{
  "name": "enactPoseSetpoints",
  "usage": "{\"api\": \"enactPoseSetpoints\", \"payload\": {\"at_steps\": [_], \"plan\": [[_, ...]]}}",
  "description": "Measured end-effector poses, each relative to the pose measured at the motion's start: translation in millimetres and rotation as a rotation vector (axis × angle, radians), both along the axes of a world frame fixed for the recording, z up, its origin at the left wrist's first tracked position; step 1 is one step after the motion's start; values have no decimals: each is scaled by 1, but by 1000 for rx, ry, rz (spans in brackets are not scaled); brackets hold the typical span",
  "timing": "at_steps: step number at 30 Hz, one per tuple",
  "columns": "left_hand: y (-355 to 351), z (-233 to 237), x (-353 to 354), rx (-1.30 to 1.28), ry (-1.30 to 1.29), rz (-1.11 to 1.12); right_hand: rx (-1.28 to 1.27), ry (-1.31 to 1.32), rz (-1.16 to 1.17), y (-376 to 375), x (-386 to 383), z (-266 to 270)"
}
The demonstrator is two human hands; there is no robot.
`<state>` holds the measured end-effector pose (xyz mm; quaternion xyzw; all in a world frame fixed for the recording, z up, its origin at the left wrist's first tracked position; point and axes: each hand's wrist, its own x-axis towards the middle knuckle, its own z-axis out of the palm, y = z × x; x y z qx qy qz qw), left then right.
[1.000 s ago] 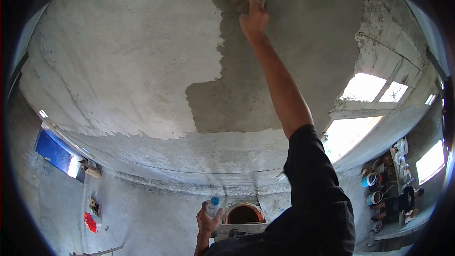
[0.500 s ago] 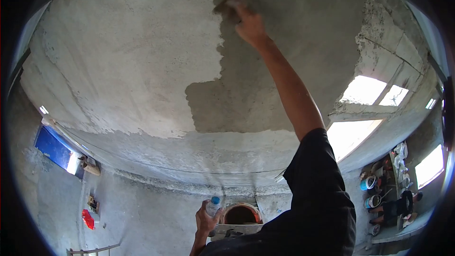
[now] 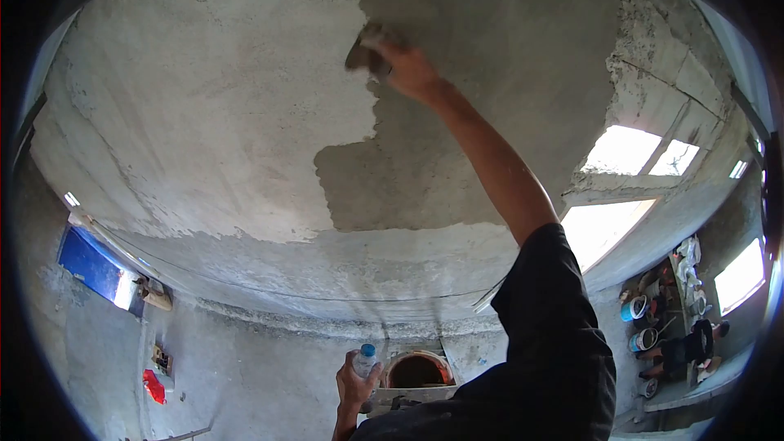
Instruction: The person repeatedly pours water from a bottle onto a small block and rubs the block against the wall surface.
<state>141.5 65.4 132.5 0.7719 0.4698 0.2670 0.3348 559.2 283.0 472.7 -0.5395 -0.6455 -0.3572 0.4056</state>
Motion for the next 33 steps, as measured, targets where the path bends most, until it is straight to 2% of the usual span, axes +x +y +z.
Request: {"api": "enactPoseSetpoints", "payload": {"at_steps": [2, 3, 5, 7, 8, 10, 11, 13, 15, 16, 18, 20, 22, 24, 25, 27, 29, 31, 33], "plan": [[0, 5, 1, -19, 6, -8, -8, -117, 186, -6, -6, -9], [1, 6, 1, -39, 13, -4, -8, -118, 184, -11, -4, -7], [2, 1, -2, -29, 19, 10, 341, 209, 159, -32, 6, 4], [3, -3, -6, -20, 27, 20, 697, 167, 89, -44, 33, 28], [2, -4, -8, -39, 30, 25, 694, 167, 87, -45, 44, 33], [1, -4, -11, -62, 41, 26, 541, 498, -7, -47, 58, 34], [2, -3, -10, -60, 41, 22, 539, 501, -10, -40, 58, 24], [6, -2, -9, -57, 43, 16, 446, 41, -24, -17, 53, -12], [6, -3, -7, -47, 46, -12, 72, -121, 38, -20, 36, -41], [6, -2, -6, -53, 49, -17, 65, -118, 33, -25, 30, -50], [9, 0, -2, 3, 22, -52, 40, -121, 235, -38, 23, -50], [11, 0, 3, -10, 9, -51, 296, 29, 37, -49, 33, -32], [8, 3, 2, -28, 5, -46, 566, 170, 53, -61, 44, 8], [6, 8, 2, -43, 28, -39, 665, 205, -6, -68, 57, 39], [7, 7, 2, -39, 29, -36, 669, 207, -4, -60, 58, 40], [6, 1, 0, -66, 1, -32, 389, 336, -256, -33, 60, 26], [4, 1, -1, -65, 4, -24, 274, 8, -150, -10, 55, -10], [4, 0, 0, -62, -1, -18, -7, -173, -3, -9, 29, -40], [5, -1, -1, -69, 16, -6, 18, -227, 88, -30, 4, -45]]}}
